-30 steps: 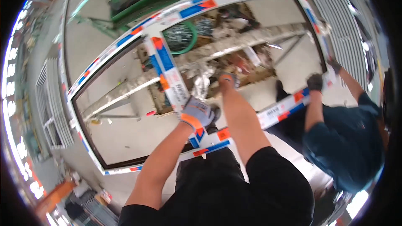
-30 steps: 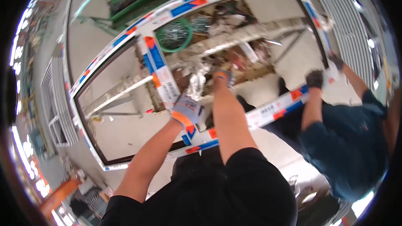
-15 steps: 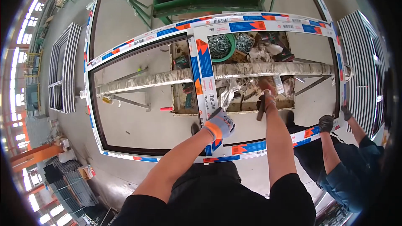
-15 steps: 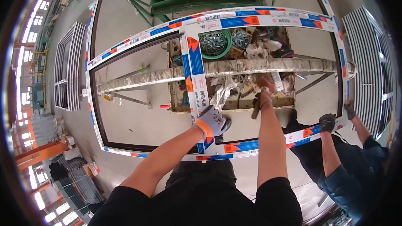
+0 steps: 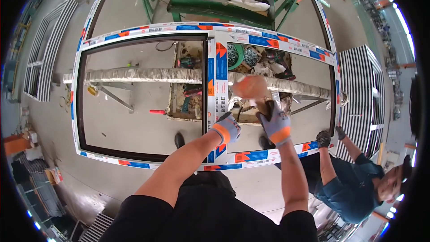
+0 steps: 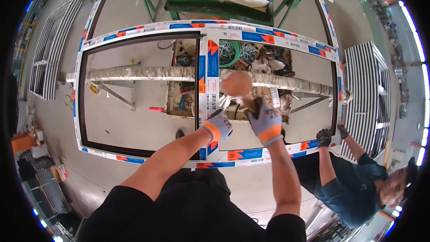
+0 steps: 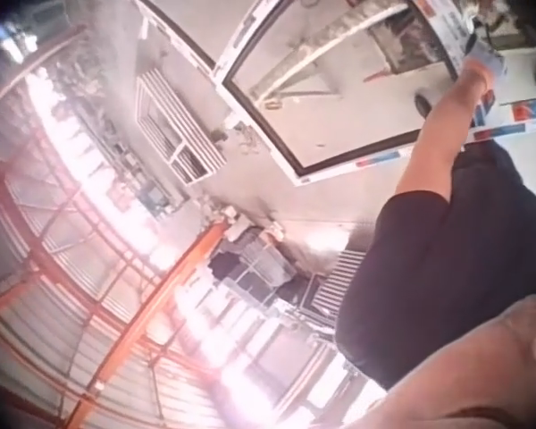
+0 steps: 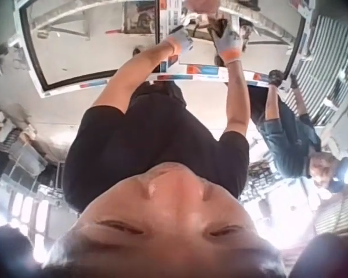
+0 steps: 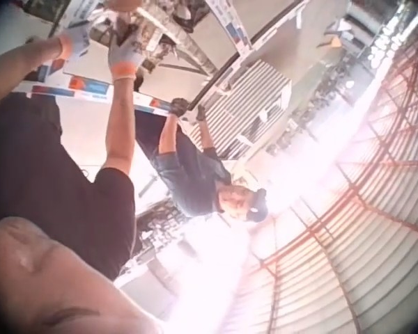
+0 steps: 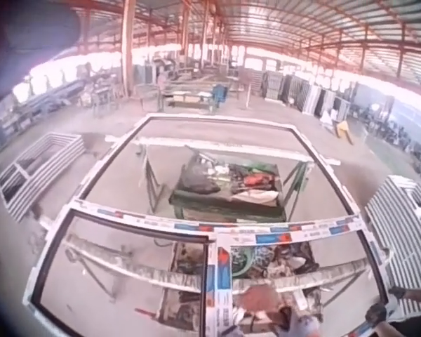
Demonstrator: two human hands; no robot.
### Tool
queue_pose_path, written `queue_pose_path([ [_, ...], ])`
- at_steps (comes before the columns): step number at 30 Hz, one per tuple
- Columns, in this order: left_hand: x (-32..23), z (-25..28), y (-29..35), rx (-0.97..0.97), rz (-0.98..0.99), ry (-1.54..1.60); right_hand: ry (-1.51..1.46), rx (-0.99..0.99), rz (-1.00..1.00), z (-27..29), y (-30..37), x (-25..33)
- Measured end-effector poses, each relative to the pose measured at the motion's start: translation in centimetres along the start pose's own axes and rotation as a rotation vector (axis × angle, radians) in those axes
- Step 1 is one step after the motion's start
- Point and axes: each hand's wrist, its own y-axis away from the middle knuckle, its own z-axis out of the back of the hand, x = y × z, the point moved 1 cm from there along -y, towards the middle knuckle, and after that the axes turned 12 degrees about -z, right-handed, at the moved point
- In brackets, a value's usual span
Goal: Assembling aluminum window frames using a sealant gun and a power drill.
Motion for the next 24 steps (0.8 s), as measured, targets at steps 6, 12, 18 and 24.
queue_pose_path([
  [6,-0.4,0.4,0.0,-0.002,-0.011,0.021,-0.054,0.217,0.049,-6.7,-4.3,3.9],
  [12,-0.2,-1.2,0.2,-0.114,-0.037,-0.043,-0.269,-0.187,0.428,2.3,-9.0,14.2],
  [18,0.4,-0.7,-0.9,0.051,-0.041,-0.011,-0.162,-0.289,0.08,-4.0,-13.2,9.9],
  [24,0.1,-1.6,0.2,-0.069,-0.001,-0.003,0.104,0.228,-0.096,-9.7,-14.6,8.7],
])
